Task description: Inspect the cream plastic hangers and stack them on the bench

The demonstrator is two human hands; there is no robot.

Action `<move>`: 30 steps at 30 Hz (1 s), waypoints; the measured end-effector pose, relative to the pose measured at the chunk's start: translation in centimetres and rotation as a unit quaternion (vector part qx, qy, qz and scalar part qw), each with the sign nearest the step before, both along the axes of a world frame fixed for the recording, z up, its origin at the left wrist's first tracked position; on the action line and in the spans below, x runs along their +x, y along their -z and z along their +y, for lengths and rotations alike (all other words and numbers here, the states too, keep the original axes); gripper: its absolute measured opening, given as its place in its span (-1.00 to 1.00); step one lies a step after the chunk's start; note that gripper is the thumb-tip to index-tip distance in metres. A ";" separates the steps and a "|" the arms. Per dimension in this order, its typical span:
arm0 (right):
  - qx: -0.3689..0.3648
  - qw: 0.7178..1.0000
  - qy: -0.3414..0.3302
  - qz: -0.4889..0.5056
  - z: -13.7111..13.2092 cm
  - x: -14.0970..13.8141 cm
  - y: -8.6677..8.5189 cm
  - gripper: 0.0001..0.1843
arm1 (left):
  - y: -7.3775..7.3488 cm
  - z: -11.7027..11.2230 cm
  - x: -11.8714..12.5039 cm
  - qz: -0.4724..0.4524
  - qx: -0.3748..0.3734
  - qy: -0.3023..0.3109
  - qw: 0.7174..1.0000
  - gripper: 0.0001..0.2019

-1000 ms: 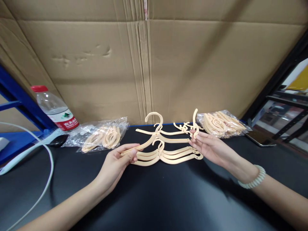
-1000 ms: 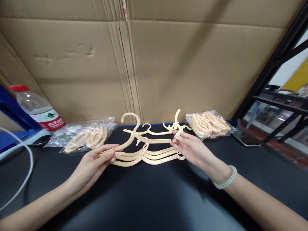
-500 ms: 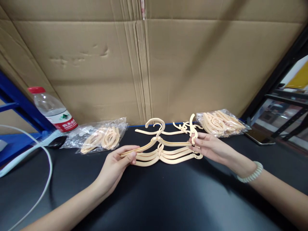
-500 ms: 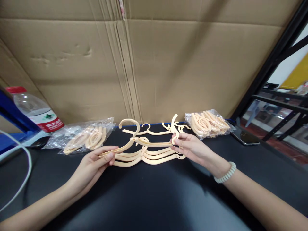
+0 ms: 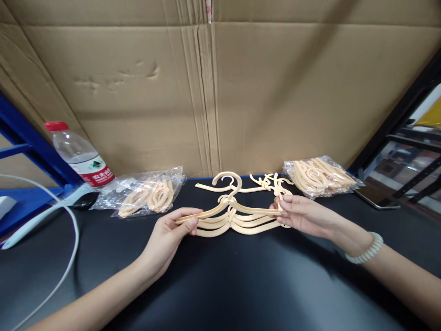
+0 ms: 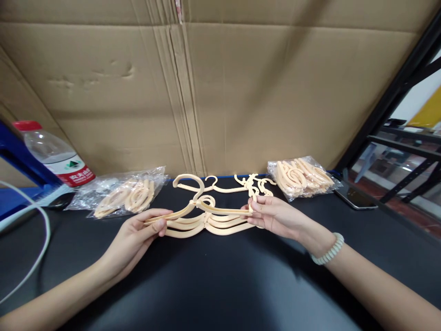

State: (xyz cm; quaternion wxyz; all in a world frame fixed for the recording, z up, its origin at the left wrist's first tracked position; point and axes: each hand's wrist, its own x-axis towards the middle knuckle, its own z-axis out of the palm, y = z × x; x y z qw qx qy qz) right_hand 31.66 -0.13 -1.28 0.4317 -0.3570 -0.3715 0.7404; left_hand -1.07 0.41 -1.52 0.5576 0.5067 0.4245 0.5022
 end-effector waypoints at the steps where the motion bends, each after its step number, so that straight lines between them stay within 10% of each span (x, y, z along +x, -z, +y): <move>1: -0.003 1.000 -0.003 -0.005 0.0 0.0 0.0 -0.75 | 0.0 0.0 0.0 0.000 0.001 -0.001 1.000 -0.72; 30: 0.168 0.973 0.144 -0.061 -1.1 -2.3 -0.3 -0.74 | -0.5 -1.0 0.4 -0.027 -0.045 -0.099 0.994 -0.60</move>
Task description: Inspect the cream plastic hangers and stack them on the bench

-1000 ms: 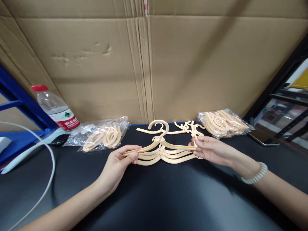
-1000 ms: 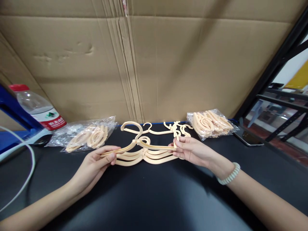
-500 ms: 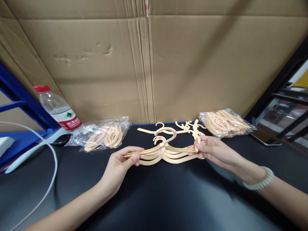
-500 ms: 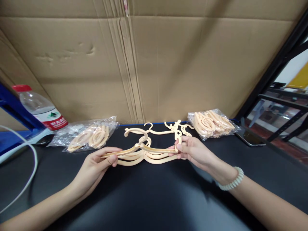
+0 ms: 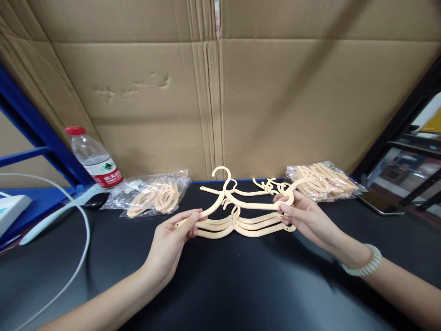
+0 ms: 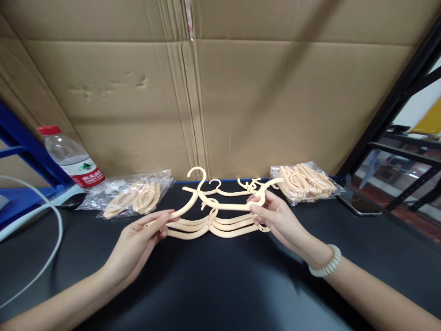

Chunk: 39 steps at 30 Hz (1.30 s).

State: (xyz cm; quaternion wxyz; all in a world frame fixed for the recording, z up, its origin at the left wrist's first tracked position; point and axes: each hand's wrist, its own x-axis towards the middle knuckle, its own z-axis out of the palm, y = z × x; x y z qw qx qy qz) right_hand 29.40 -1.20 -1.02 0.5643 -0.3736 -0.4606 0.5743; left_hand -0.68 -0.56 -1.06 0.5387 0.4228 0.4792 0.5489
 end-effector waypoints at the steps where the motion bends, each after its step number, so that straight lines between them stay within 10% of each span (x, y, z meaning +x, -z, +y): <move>1: 0.012 1.000 0.009 0.007 0.2 0.2 -0.1 -0.75 | -0.1 0.1 -0.1 0.002 0.001 -0.003 1.000 -0.59; 8: 0.041 0.988 -0.090 -0.117 1.0 5.2 -2.1 -0.70 | -1.0 1.1 -1.5 0.224 0.166 0.050 0.959 -0.73; 10: 0.045 0.968 -0.135 -0.205 0.8 6.9 -3.0 -0.70 | -1.4 1.4 -2.2 0.341 0.287 0.095 0.890 -0.80; 15: 0.055 0.949 -0.156 -0.270 0.9 9.4 -3.5 -0.63 | -2.3 1.8 -3.4 0.547 0.518 0.248 0.609 -0.79; 19: 0.043 0.931 -0.169 -0.321 1.6 9.8 -2.7 -0.58 | -2.8 1.4 -3.3 0.632 0.546 0.239 0.495 -0.71; 26: 0.099 0.744 -0.239 -0.616 1.8 9.7 -2.4 -0.51 | -2.3 1.1 -2.6 0.663 0.536 0.263 0.451 -0.68; 39: 0.101 0.706 -0.106 -0.693 1.4 8.3 -1.7 -0.55 | -1.7 1.6 -2.6 0.693 0.499 0.212 0.475 -0.71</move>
